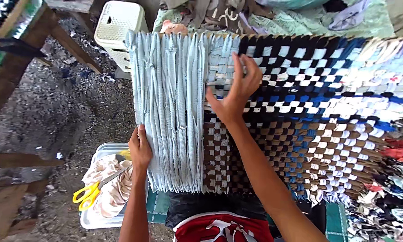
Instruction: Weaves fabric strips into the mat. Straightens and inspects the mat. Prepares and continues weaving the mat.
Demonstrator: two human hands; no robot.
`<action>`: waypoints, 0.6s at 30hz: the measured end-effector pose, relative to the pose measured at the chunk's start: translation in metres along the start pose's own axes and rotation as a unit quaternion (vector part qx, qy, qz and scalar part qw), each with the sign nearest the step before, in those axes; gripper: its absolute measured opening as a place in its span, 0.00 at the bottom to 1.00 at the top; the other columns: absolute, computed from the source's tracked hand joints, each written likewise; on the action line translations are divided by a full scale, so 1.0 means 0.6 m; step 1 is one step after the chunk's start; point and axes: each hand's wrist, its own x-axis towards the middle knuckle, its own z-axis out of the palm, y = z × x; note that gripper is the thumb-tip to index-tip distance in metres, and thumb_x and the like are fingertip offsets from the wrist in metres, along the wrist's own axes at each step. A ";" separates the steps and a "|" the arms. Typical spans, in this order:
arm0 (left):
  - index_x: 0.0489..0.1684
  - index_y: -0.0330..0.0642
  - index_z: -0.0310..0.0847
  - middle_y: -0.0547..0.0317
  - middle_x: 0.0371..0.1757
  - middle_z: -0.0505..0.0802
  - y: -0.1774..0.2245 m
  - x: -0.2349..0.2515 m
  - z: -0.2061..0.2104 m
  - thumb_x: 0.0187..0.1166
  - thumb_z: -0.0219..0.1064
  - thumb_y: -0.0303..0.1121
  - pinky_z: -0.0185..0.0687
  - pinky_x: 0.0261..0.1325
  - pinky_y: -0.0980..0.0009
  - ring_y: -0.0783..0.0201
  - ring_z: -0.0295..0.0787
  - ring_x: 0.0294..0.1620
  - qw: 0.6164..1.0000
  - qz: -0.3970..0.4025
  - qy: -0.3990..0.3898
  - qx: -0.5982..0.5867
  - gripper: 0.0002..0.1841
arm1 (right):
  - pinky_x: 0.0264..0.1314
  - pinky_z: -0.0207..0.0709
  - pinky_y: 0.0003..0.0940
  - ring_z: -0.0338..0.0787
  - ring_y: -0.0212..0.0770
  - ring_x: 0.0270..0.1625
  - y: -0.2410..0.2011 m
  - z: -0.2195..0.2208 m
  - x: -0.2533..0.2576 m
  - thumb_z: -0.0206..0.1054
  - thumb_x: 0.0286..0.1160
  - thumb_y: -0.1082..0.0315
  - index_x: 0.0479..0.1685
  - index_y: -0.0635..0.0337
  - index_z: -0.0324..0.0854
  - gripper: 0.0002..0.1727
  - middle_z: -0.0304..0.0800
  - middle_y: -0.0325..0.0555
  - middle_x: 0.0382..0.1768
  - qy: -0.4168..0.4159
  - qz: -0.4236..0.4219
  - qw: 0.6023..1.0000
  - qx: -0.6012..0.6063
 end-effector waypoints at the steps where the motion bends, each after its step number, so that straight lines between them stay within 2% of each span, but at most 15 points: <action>1: 0.50 0.46 0.84 0.57 0.30 0.89 -0.003 0.001 0.000 0.92 0.40 0.61 0.88 0.40 0.55 0.64 0.89 0.32 1.000 0.006 -0.001 -0.004 0.32 | 0.90 0.44 0.72 0.63 0.63 0.87 -0.006 0.009 0.008 0.81 0.48 0.40 0.84 0.53 0.72 0.54 0.72 0.60 0.81 0.000 -0.001 1.000 -0.017; 3: 0.52 0.44 0.85 0.57 0.32 0.89 -0.005 0.003 0.000 0.93 0.41 0.59 0.89 0.44 0.58 0.66 0.90 0.34 1.000 0.008 -0.005 -0.017 0.31 | 0.91 0.40 0.72 0.62 0.61 0.89 -0.007 0.022 0.013 0.82 0.47 0.40 0.86 0.50 0.70 0.55 0.71 0.57 0.82 -0.005 0.001 0.999 -0.047; 7: 0.51 0.40 0.85 0.58 0.34 0.89 0.000 0.001 -0.001 0.94 0.41 0.56 0.87 0.46 0.62 0.69 0.88 0.36 1.000 0.016 -0.003 -0.010 0.30 | 0.92 0.40 0.69 0.63 0.59 0.88 0.007 0.020 0.011 0.80 0.51 0.50 0.87 0.47 0.69 0.51 0.72 0.54 0.83 -0.021 -0.009 0.998 -0.059; 12: 0.48 0.41 0.84 0.59 0.32 0.88 0.007 -0.005 0.001 0.94 0.41 0.57 0.87 0.45 0.62 0.70 0.88 0.35 1.000 0.014 0.003 -0.005 0.31 | 0.94 0.39 0.66 0.60 0.57 0.91 0.015 0.021 -0.001 0.79 0.54 0.56 0.84 0.47 0.73 0.46 0.73 0.51 0.83 -0.021 -0.013 0.999 -0.031; 15: 0.47 0.43 0.83 0.57 0.30 0.87 0.005 -0.003 0.006 0.93 0.39 0.60 0.87 0.42 0.58 0.66 0.88 0.33 1.000 0.003 0.005 -0.001 0.32 | 0.92 0.46 0.66 0.64 0.58 0.88 0.007 0.018 0.006 0.76 0.56 0.51 0.83 0.49 0.74 0.44 0.75 0.53 0.80 -0.004 0.000 1.000 -0.008; 18: 0.47 0.44 0.83 0.57 0.27 0.86 0.003 0.001 0.007 0.92 0.39 0.62 0.85 0.38 0.57 0.64 0.87 0.30 1.000 0.005 0.006 0.010 0.33 | 0.88 0.46 0.68 0.63 0.61 0.87 -0.010 0.026 0.031 0.78 0.51 0.42 0.84 0.48 0.73 0.50 0.73 0.54 0.81 0.013 0.003 0.999 -0.029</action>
